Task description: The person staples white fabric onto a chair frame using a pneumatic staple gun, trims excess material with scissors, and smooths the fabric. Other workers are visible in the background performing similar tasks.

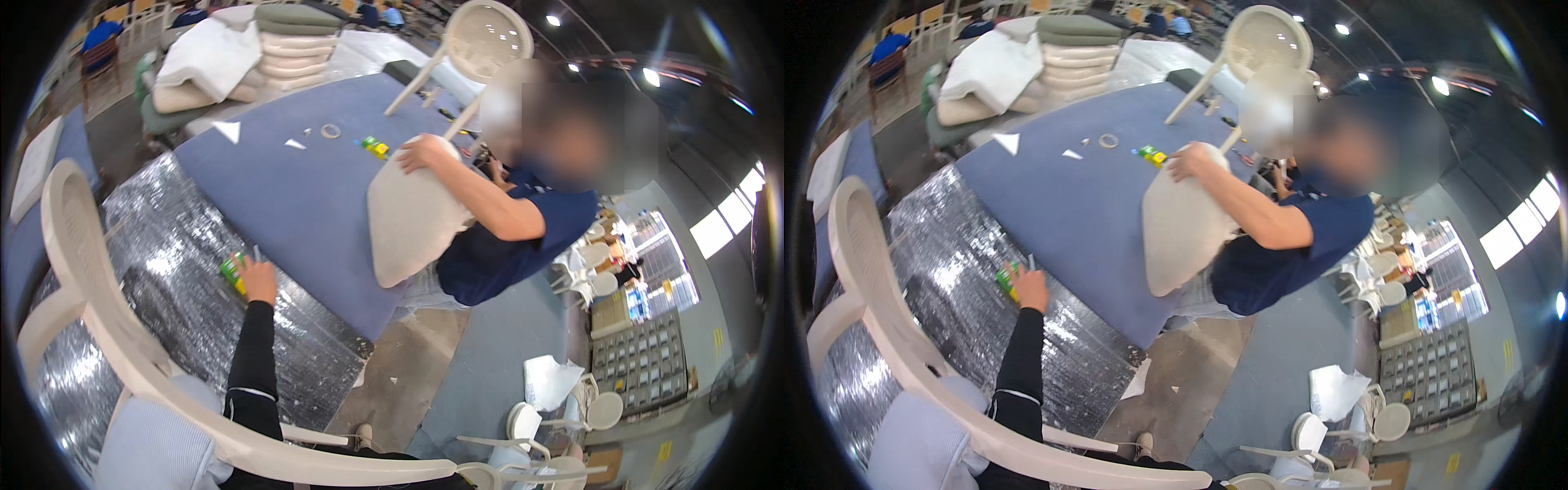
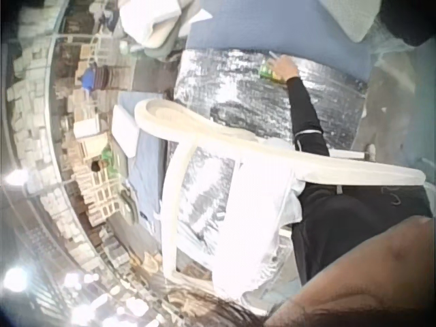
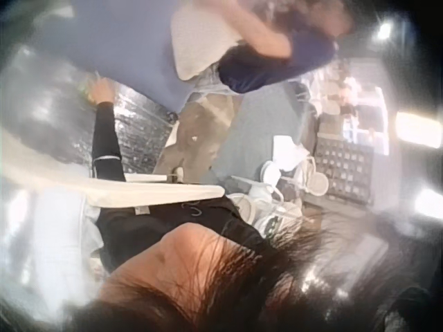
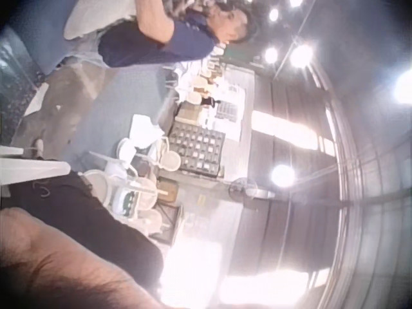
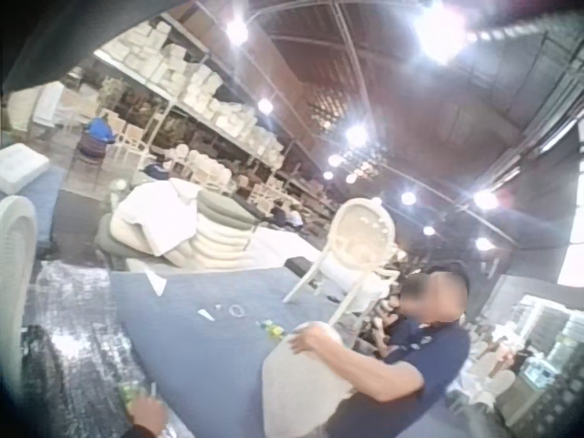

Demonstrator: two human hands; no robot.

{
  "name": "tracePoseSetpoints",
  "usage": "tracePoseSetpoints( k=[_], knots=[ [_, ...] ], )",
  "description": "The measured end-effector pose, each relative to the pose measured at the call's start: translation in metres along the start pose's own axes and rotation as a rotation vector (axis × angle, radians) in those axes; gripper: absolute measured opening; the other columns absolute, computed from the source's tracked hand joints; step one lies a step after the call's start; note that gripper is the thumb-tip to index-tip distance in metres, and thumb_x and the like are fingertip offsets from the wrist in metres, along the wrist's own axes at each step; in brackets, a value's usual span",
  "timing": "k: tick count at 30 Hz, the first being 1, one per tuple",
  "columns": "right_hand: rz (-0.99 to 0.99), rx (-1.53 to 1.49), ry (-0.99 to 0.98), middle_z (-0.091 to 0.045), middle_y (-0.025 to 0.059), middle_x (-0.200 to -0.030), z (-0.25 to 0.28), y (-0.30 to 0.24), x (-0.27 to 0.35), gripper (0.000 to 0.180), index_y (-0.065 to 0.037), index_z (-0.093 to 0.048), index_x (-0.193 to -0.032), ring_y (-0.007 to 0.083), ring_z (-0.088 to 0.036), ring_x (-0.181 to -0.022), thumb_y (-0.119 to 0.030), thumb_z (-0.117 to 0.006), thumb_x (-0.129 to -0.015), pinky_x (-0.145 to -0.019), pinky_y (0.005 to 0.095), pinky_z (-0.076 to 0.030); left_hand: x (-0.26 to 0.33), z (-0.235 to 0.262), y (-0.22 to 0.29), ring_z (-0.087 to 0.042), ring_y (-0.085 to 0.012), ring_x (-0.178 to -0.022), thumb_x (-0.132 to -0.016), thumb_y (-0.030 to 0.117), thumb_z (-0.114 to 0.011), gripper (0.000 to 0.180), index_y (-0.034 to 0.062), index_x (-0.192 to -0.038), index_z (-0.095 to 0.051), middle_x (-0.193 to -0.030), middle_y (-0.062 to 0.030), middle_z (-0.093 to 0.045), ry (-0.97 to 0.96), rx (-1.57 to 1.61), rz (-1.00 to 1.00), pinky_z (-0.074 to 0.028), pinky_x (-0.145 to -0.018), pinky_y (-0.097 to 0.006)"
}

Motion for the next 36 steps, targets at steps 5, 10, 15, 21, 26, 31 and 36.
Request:
tracePoseSetpoints(
  k=[5, 10, 15, 21, 26, 31, 36],
  knots=[
    [0.012, -0.025, 0.039, -0.076, 0.0281, -0.112, -0.005, 0.025, 0.008, 0.053, -0.005, -0.073, -0.116, 0.0494, -0.073, -0.110, -0.043, -0.086, -0.080, -0.096, 0.0558, -0.057, 0.002, 0.006, -0.023, -0.069, -0.0383, -0.123, -0.092, 0.017, -0.073, 0.014, 0.0092, -0.092, -0.084, -0.097, -0.0132, -0.081, 0.192, 0.165, 0.124, -0.015, -0.134, -0.070],
    [0.058, -0.085, 0.066, -0.078, 0.0297, -0.106, -0.030, 0.066, 0.035, 0.049, -0.002, -0.077, -0.106, 0.0503, -0.073, -0.107, -0.040, -0.088, -0.077, -0.093, 0.0564, -0.058, 0.045, 0.023, -0.015, -0.074, -0.0392, -0.098, -0.091, 0.022, -0.075, 0.016, 0.0081, -0.092, -0.083, -0.095, -0.0164, -0.079, 0.182, 0.562, 0.221, -0.052, -0.103, -0.056],
    [0.185, 0.059, -0.105, -0.080, 0.0224, -0.102, -0.036, 0.026, 0.008, 0.050, -0.010, -0.080, -0.114, 0.0443, -0.077, -0.102, -0.037, -0.088, -0.073, -0.087, 0.0508, -0.061, 0.103, -0.006, -0.023, -0.074, -0.0417, -0.089, -0.091, 0.024, -0.077, 0.019, 0.0049, -0.092, -0.080, -0.093, -0.0176, -0.078, 0.150, 0.738, 0.128, -0.057, -0.083, -0.052],
    [0.202, -0.273, -0.180, -0.080, 0.0244, -0.108, -0.017, 0.020, -0.014, 0.052, -0.003, -0.078, -0.116, 0.0431, -0.078, -0.104, -0.016, -0.086, -0.066, -0.089, 0.0486, -0.061, 0.235, -0.080, 0.013, -0.069, -0.0175, -0.074, -0.088, -0.006, -0.076, 0.062, 0.0010, -0.148, -0.062, -0.084, -0.0115, -0.074, -0.244, 1.422, 0.241, -0.056, -0.070, -0.037],
    [-0.018, -0.696, 0.307, -0.078, 0.0155, -0.102, 0.051, -0.003, -0.047, 0.053, -0.001, -0.071, -0.117, 0.0310, -0.076, -0.098, -0.006, -0.084, -0.066, -0.087, 0.0429, -0.060, 0.364, 0.033, 0.178, -0.075, -0.0263, -0.075, -0.096, 0.009, -0.076, 0.041, 0.0054, -0.137, -0.073, -0.087, -0.0165, -0.079, -0.519, 1.103, -0.364, -0.058, -0.073, -0.041],
    [0.245, -1.828, -0.134, -0.062, 0.0117, -0.088, 0.095, -0.087, -0.066, 0.044, 0.005, -0.061, -0.114, 0.0247, -0.059, -0.080, 0.003, -0.061, -0.070, -0.085, 0.0401, -0.052, 0.424, 0.197, 0.295, -0.081, -0.0351, -0.099, -0.102, 0.014, -0.076, 0.026, 0.0027, -0.126, -0.079, -0.112, -0.0217, -0.082, -0.547, 1.359, -0.697, -0.062, -0.088, -0.040],
    [0.203, -2.094, -0.366, -0.052, 0.0109, -0.079, 0.112, -0.125, -0.066, 0.053, 0.008, -0.062, -0.116, 0.0279, -0.052, -0.076, -0.004, -0.058, -0.064, -0.098, 0.0466, -0.049, 0.450, 0.271, 0.347, -0.082, -0.0342, -0.098, -0.101, 0.010, -0.078, 0.024, 0.0004, -0.122, -0.081, -0.109, -0.0206, -0.083, -0.414, 1.379, -0.846, -0.062, -0.088, -0.038]
  ],
)
Point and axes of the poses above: each hand's wrist, its own x-axis away from the middle knuckle, its own z-axis out of the back of the hand, y = z × x, the point moved 5 cm from there along -x, towards the middle knuckle
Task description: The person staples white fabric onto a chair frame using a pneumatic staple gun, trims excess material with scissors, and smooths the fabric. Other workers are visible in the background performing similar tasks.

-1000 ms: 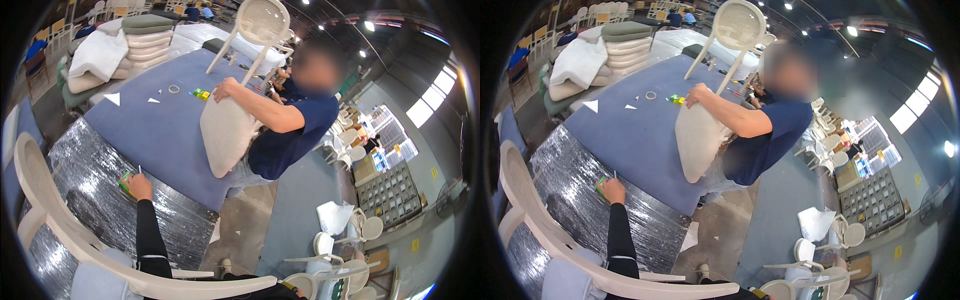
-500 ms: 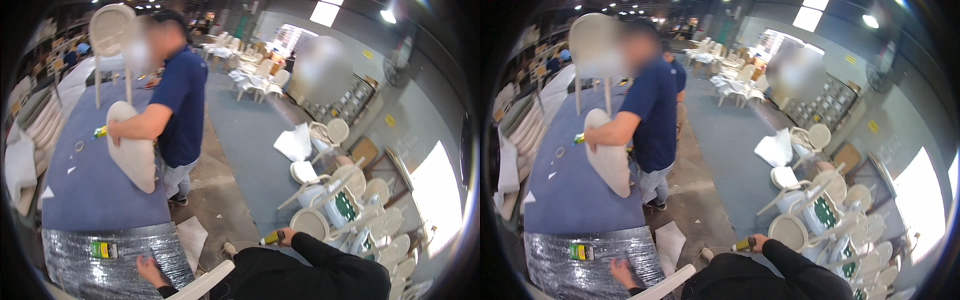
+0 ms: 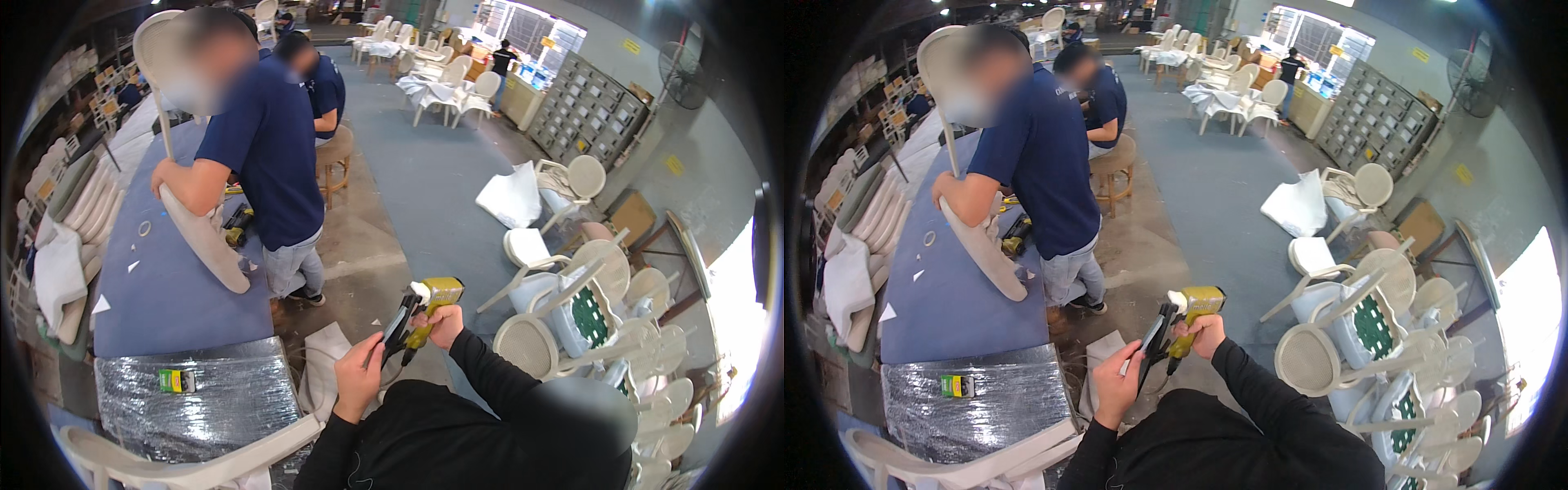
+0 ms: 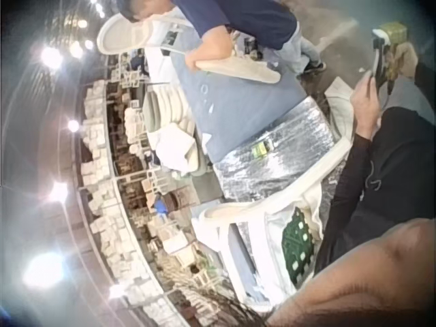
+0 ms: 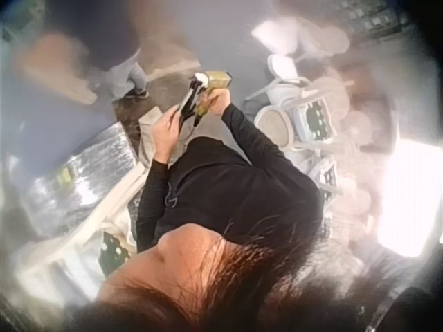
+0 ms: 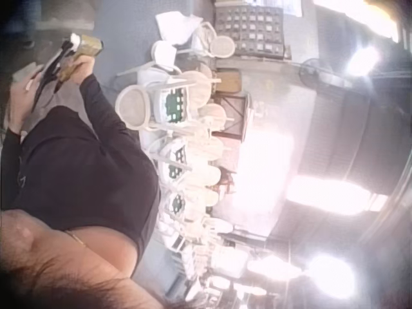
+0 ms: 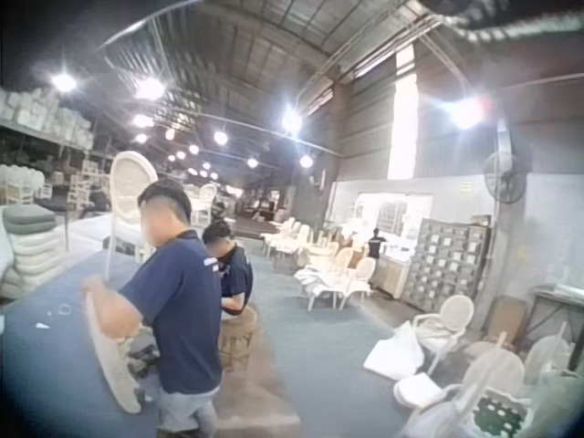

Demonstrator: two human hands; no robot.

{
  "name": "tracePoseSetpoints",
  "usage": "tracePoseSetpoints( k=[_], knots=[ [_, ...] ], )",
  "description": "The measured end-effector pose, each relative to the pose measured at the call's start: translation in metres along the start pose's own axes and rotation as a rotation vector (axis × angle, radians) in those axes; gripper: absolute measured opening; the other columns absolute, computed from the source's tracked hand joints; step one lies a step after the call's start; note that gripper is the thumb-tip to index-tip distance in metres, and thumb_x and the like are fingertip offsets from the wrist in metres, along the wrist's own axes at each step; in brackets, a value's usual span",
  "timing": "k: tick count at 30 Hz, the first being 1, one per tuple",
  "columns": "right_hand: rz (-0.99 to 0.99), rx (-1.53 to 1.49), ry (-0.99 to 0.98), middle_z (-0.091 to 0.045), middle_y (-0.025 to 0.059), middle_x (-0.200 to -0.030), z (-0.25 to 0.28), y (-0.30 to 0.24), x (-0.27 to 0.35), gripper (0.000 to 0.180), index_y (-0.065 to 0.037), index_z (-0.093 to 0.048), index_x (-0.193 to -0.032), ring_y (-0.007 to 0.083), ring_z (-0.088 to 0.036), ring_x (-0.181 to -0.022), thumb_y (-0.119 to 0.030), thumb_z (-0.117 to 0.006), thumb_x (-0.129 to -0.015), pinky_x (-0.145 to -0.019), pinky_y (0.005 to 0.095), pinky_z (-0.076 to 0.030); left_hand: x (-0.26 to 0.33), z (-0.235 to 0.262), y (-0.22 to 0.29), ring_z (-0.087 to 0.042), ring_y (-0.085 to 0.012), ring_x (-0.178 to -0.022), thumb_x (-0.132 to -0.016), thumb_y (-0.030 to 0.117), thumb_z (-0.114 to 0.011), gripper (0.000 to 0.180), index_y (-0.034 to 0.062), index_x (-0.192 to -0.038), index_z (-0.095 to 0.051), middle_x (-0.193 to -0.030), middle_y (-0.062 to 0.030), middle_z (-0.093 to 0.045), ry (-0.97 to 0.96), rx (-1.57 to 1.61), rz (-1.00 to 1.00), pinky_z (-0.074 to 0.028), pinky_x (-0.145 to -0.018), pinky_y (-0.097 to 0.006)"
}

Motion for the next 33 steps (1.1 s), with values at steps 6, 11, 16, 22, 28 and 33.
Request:
tracePoseSetpoints(
  k=[6, 11, 16, 22, 28, 33],
  knots=[
    [-0.215, -0.147, -0.065, -0.055, 0.0097, -0.076, 0.036, 0.009, -0.008, 0.051, 0.006, -0.065, -0.108, 0.0290, -0.053, -0.073, -0.011, -0.058, -0.061, -0.096, 0.0468, -0.049, -0.005, -0.050, 0.040, -0.078, -0.0378, -0.097, -0.097, 0.011, -0.081, 0.025, 0.0006, -0.120, -0.080, -0.106, -0.0203, -0.081, -0.006, -0.283, -0.156, -0.060, -0.090, -0.043],
    [-0.421, -0.370, -0.071, -0.054, 0.0084, -0.073, 0.081, 0.023, -0.014, 0.039, 0.000, -0.063, -0.095, 0.0304, -0.053, -0.071, -0.016, -0.058, -0.059, -0.095, 0.0467, -0.049, 0.023, -0.078, 0.048, -0.077, -0.0397, -0.101, -0.095, 0.032, -0.086, 0.041, 0.0009, -0.121, -0.079, -0.107, -0.0211, -0.081, -0.016, -0.667, -0.008, -0.057, -0.097, -0.044],
    [-0.569, -0.296, -0.078, -0.057, 0.0074, -0.076, 0.084, 0.056, -0.008, 0.028, -0.002, -0.060, -0.088, 0.0299, -0.054, -0.073, -0.017, -0.058, -0.064, -0.092, 0.0454, -0.051, 0.089, -0.085, 0.010, -0.078, -0.0420, -0.113, -0.100, 0.030, -0.079, 0.040, -0.0030, -0.123, -0.080, -0.120, -0.0247, -0.081, 0.101, -0.448, 0.317, -0.061, -0.098, -0.045],
    [-0.730, -0.063, -0.111, -0.056, 0.0100, -0.082, 0.044, 0.103, 0.018, 0.027, 0.002, -0.057, -0.095, 0.0294, -0.056, -0.079, -0.005, -0.062, -0.070, -0.097, 0.0487, -0.052, 0.152, -0.020, 0.015, -0.073, -0.0367, -0.130, -0.109, 0.030, -0.070, 0.043, 0.0004, -0.140, -0.072, -0.135, -0.0227, -0.076, 0.610, -0.254, 0.534, -0.054, -0.111, -0.041],
    [-0.295, 0.837, -0.240, -0.068, 0.0078, -0.094, 0.133, 0.115, -0.046, 0.031, -0.002, -0.069, -0.109, 0.0202, -0.066, -0.083, -0.001, -0.066, -0.079, -0.075, 0.0369, -0.056, 0.443, 0.040, 0.023, -0.077, -0.0387, -0.116, -0.102, 0.045, -0.072, 0.050, 0.0062, -0.134, -0.076, -0.125, -0.0179, -0.080, 0.687, -0.603, 1.031, -0.060, -0.101, -0.047],
    [-0.284, 1.650, -0.670, -0.073, 0.0084, -0.087, 0.169, 0.191, -0.020, 0.033, 0.000, -0.071, -0.117, 0.0209, -0.071, -0.073, -0.009, -0.081, -0.087, -0.066, 0.0399, -0.059, 0.712, 0.041, 0.105, -0.074, -0.0419, -0.122, -0.095, 0.057, -0.077, 0.066, 0.0083, -0.141, -0.075, -0.134, -0.0212, -0.077, 0.455, -0.735, 1.537, -0.057, -0.108, -0.050]
  ],
)
Point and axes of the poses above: each hand's wrist, its own x-axis away from the middle knuckle, its own z-axis out of the back of the hand, y = z × x, the point moved 5 cm from there along -x, towards the middle knuckle
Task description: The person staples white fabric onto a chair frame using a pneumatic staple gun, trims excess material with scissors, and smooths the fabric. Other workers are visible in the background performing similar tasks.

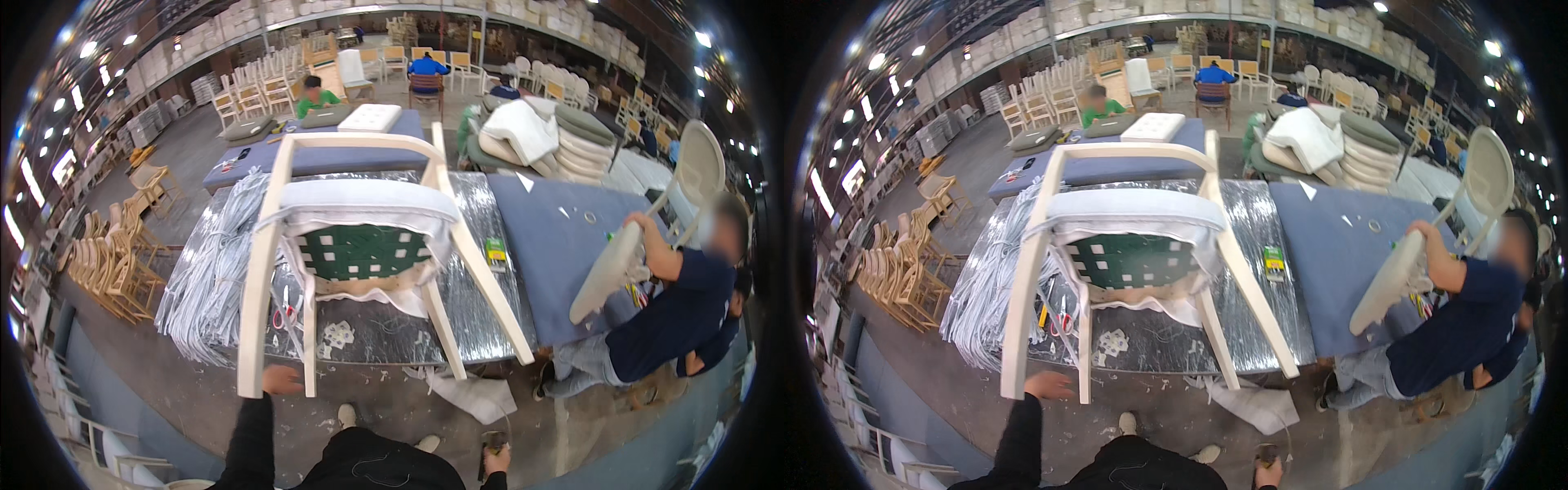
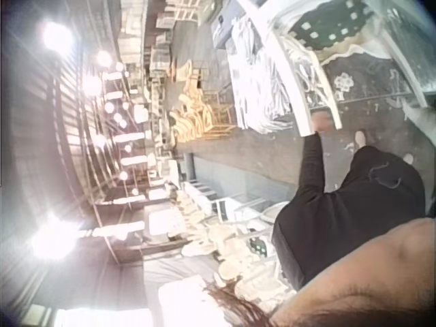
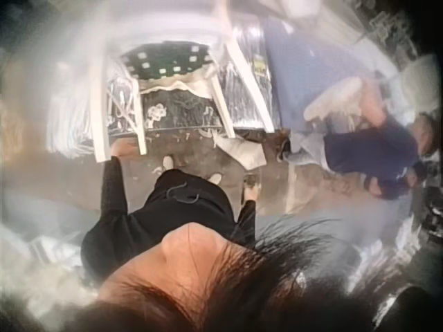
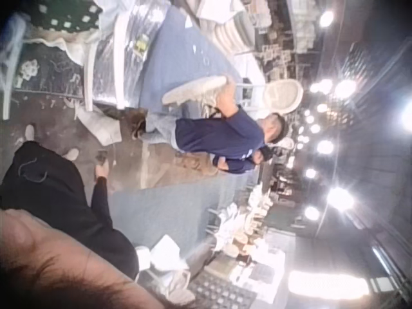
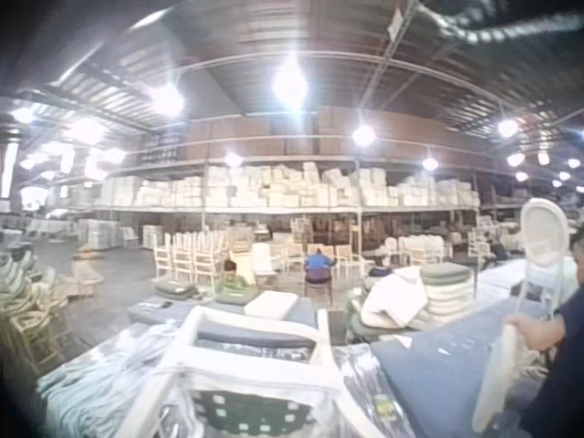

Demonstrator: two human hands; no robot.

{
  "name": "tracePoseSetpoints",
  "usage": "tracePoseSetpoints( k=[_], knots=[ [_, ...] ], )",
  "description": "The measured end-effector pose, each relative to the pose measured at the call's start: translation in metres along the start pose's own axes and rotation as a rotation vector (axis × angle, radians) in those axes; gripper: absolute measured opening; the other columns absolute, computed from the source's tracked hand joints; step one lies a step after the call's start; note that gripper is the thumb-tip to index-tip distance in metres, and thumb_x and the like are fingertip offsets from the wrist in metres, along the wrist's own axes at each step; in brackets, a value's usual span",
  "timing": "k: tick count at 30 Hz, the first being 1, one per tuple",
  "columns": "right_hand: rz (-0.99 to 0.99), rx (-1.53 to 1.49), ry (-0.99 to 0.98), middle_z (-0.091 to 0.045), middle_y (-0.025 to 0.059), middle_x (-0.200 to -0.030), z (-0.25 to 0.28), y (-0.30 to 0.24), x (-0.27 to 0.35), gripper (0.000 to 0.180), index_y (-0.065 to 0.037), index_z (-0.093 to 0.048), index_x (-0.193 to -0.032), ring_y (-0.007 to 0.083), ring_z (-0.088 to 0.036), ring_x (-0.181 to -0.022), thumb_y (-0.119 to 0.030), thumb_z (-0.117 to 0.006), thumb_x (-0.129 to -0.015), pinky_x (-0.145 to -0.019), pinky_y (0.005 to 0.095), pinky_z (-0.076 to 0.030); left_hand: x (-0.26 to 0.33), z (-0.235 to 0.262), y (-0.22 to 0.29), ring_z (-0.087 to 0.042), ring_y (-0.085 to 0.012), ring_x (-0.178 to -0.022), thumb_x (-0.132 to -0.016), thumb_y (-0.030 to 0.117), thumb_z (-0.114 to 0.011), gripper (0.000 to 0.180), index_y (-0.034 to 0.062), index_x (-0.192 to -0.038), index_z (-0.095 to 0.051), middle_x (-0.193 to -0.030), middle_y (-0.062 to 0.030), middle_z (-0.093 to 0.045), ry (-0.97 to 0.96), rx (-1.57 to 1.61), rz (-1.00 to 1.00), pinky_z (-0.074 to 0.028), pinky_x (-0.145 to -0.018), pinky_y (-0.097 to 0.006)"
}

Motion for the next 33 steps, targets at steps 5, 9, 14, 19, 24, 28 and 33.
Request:
tracePoseSetpoints(
  k=[5, 9, 14, 19, 24, 28, 33],
  knots=[
    [0.233, 0.141, -0.432, -0.076, 0.0058, -0.081, -0.113, -0.144, -0.018, 0.027, -0.004, -0.078, -0.100, 0.0179, -0.073, -0.074, -0.030, -0.083, -0.095, -0.067, 0.0384, -0.057, 0.036, 0.232, -0.045, -0.071, -0.0447, -0.121, -0.100, 0.039, -0.074, 0.048, 0.0068, -0.135, -0.076, -0.126, -0.0231, -0.078, 0.601, -0.019, 0.206, -0.056, -0.106, -0.053],
    [0.446, -0.184, -0.531, -0.072, 0.0019, -0.087, -0.133, -0.464, 0.096, 0.015, -0.004, -0.072, -0.111, 0.0110, -0.067, -0.073, -0.016, -0.077, -0.104, -0.068, 0.0309, -0.056, 0.061, 0.412, 0.057, -0.073, -0.0392, -0.123, -0.104, 0.024, -0.071, 0.038, 0.0040, -0.136, -0.074, -0.133, -0.0213, -0.077, 1.082, 0.061, -0.333, -0.055, -0.107, -0.049],
    [0.770, -0.890, -0.447, -0.056, 0.0008, -0.077, -0.204, -0.590, 0.159, 0.026, 0.000, -0.065, -0.120, 0.0136, -0.057, -0.068, -0.026, -0.062, -0.115, -0.076, 0.0362, -0.056, -0.009, 0.481, 0.130, -0.073, -0.0361, -0.121, -0.098, 0.037, -0.078, 0.050, 0.0062, -0.138, -0.073, -0.134, -0.0180, -0.077, 0.978, -0.054, -0.793, -0.054, -0.108, -0.047],
    [0.530, -1.049, -0.401, -0.055, -0.0021, -0.074, -0.294, -0.605, 0.190, 0.028, 0.001, -0.068, -0.128, 0.0093, -0.049, -0.056, -0.023, -0.066, -0.113, -0.054, 0.0296, -0.043, -0.086, 0.478, 0.139, -0.072, -0.0375, -0.125, -0.091, 0.055, -0.080, 0.072, 0.0082, -0.145, -0.069, -0.142, -0.0162, -0.074, 0.878, -0.346, -0.891, -0.053, -0.110, -0.048],
    [0.649, -0.916, -0.198, -0.078, 0.0063, -0.105, -0.337, -0.627, 0.185, 0.030, 0.003, -0.074, -0.129, 0.0119, -0.071, -0.078, -0.014, -0.079, -0.104, -0.066, 0.0289, -0.056, -0.103, 0.476, 0.130, -0.069, -0.0375, -0.132, -0.087, 0.055, -0.081, 0.076, 0.0138, -0.149, -0.069, -0.147, -0.0151, -0.072, 0.714, -0.110, -0.751, -0.054, -0.114, -0.046],
    [0.721, -0.806, -0.043, -0.080, 0.0118, -0.113, -0.349, -0.634, 0.180, 0.034, 0.007, -0.072, -0.128, 0.0219, -0.076, -0.104, -0.016, -0.079, -0.104, -0.096, 0.0374, -0.058, -0.105, 0.474, 0.137, -0.070, -0.0369, -0.132, -0.085, 0.052, -0.079, 0.075, 0.0158, -0.151, -0.069, -0.147, -0.0144, -0.073, 0.717, -0.107, -0.729, -0.054, -0.114, -0.046],
    [0.799, -0.803, -0.009, -0.071, 0.0035, -0.096, -0.356, -0.640, 0.184, 0.024, 0.004, -0.072, -0.122, 0.0095, -0.062, -0.074, -0.014, -0.076, -0.106, -0.066, 0.0281, -0.049, -0.101, 0.476, 0.142, -0.070, -0.0378, -0.131, -0.084, 0.050, -0.078, 0.075, 0.0173, -0.151, -0.069, -0.147, -0.0142, -0.073, 0.712, -0.139, -0.689, -0.056, -0.111, -0.047]
  ],
)
Point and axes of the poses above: each hand's wrist, its own x-axis away from the middle knuckle, its own z-axis out of the back of the hand, y = z × x, the point moved 5 cm from there along -x, towards the middle knuckle
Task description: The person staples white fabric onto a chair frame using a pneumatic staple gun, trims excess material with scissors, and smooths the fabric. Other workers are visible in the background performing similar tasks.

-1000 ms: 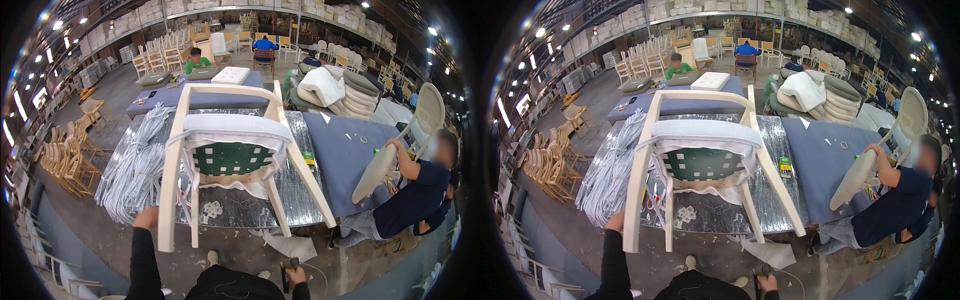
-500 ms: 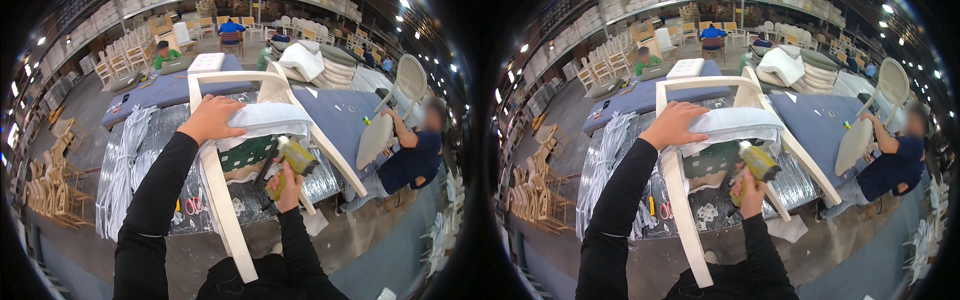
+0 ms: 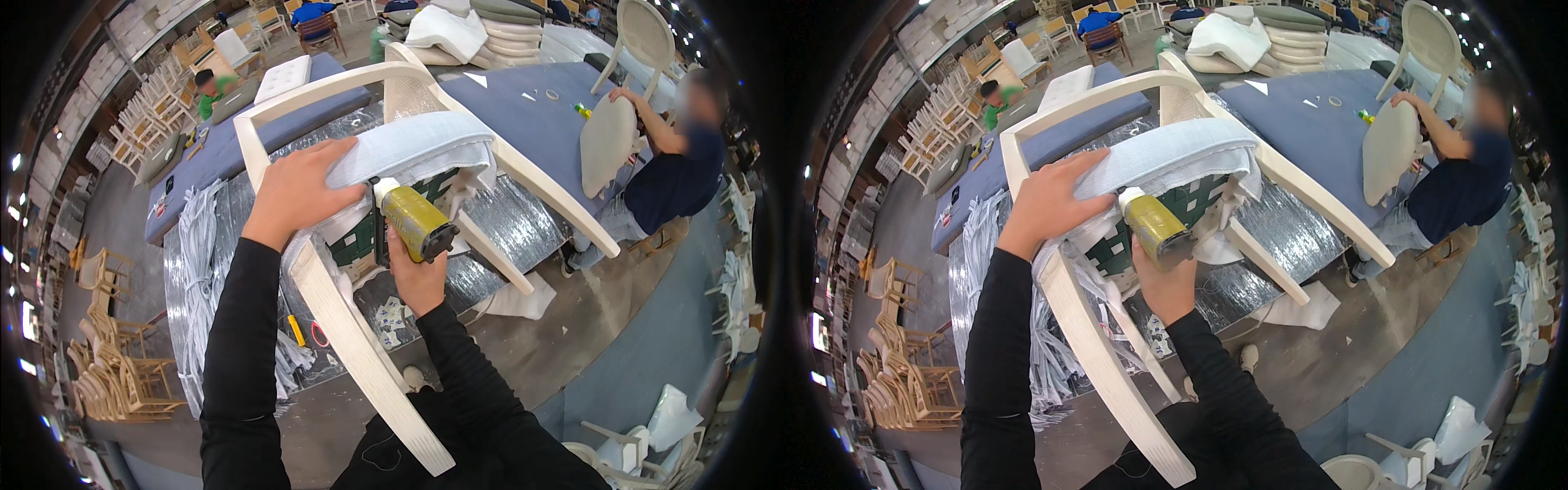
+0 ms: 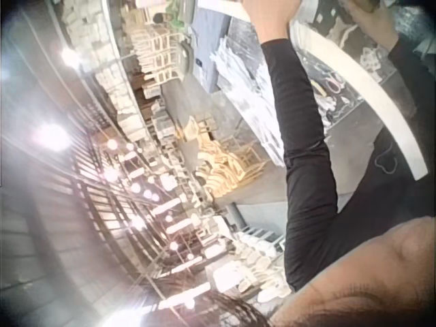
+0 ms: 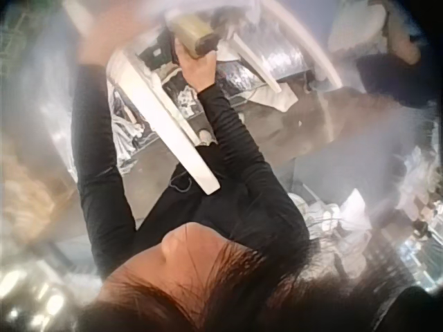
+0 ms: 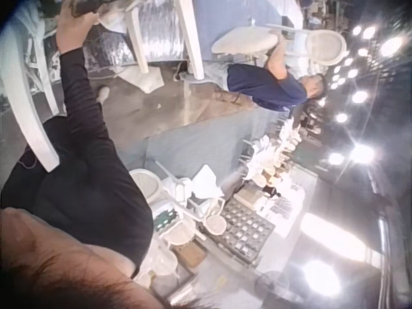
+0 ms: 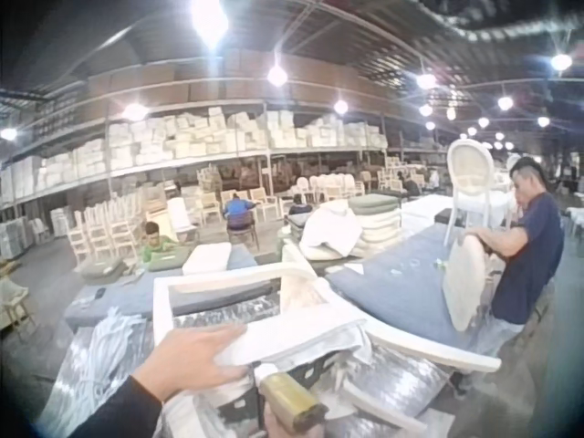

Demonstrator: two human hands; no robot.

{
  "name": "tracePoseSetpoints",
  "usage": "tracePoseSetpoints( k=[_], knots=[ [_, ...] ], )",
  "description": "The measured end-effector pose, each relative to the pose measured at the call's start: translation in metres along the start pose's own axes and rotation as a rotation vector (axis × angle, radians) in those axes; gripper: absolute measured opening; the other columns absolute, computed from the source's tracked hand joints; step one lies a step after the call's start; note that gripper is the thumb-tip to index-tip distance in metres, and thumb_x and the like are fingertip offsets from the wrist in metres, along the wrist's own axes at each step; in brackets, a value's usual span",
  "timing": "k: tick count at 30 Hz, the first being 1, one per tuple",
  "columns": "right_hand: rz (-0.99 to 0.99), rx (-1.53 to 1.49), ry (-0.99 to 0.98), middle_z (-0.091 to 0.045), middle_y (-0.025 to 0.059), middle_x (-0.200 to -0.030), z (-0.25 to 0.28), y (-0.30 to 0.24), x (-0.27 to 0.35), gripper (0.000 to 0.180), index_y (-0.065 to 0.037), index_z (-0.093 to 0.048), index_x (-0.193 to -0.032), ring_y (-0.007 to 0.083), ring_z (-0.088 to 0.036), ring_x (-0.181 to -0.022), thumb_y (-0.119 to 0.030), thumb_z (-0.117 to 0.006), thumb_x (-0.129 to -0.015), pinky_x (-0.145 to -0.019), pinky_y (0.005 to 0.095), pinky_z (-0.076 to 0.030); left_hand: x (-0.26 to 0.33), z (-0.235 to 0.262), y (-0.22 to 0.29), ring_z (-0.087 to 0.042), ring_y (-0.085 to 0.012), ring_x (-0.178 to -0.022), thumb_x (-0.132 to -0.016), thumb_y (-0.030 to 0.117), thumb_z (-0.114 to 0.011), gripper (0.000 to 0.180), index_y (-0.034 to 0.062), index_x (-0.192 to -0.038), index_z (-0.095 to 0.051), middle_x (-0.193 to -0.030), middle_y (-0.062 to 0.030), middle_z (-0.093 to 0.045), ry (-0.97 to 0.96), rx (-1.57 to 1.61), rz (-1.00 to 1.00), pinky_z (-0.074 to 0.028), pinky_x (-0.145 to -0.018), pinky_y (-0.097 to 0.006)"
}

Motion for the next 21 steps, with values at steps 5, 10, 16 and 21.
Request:
tracePoseSetpoints(
  k=[5, 10, 16, 21],
  knots=[
    [0.051, 0.079, -0.038, -0.075, 0.0052, -0.103, 0.002, -0.004, -0.001, 0.025, 0.004, -0.071, -0.126, 0.0105, -0.069, -0.079, -0.012, -0.075, -0.107, -0.070, 0.0279, -0.055, -0.002, -0.001, 0.001, -0.073, -0.0360, -0.125, -0.084, 0.051, -0.077, 0.072, 0.0178, -0.148, -0.071, -0.144, -0.0120, -0.075, 0.023, -0.030, -0.013, -0.059, -0.105, -0.048],
    [0.018, 0.135, -0.055, -0.078, 0.0130, -0.125, 0.003, -0.013, 0.000, 0.032, 0.006, -0.070, -0.132, 0.0186, -0.074, -0.113, -0.010, -0.077, -0.105, -0.098, 0.0350, -0.058, -0.001, -0.003, 0.002, -0.073, -0.0382, -0.123, -0.085, 0.050, -0.079, 0.072, 0.0175, -0.149, -0.071, -0.142, -0.0128, -0.075, 0.033, -0.043, -0.014, -0.059, -0.104, -0.048],
    [0.002, 0.127, -0.082, -0.078, 0.0125, -0.124, 0.001, -0.010, -0.003, 0.031, 0.006, -0.070, -0.131, 0.0180, -0.075, -0.111, -0.010, -0.077, -0.105, -0.096, 0.0340, -0.058, -0.003, -0.004, -0.004, -0.073, -0.0391, -0.125, -0.083, 0.047, -0.079, 0.073, 0.0158, -0.149, -0.071, -0.144, -0.0159, -0.074, 0.039, -0.001, -0.073, -0.058, -0.107, -0.048],
    [-0.009, 0.088, -0.086, -0.078, 0.0120, -0.123, -0.004, -0.017, 0.004, 0.031, 0.006, -0.070, -0.131, 0.0167, -0.074, -0.110, -0.007, -0.078, -0.104, -0.095, 0.0334, -0.058, -0.005, 0.000, -0.008, -0.070, -0.0429, -0.130, -0.078, 0.034, -0.080, 0.076, 0.0122, -0.150, -0.070, -0.144, -0.0220, -0.073, -0.029, 0.114, -0.038, -0.053, -0.114, -0.046]
  ],
)
Point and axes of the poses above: each hand's wrist, its own x-axis away from the middle knuckle, its own z-axis out of the back of the hand, y = z × x, the point moved 5 cm from there along -x, towards the middle knuckle
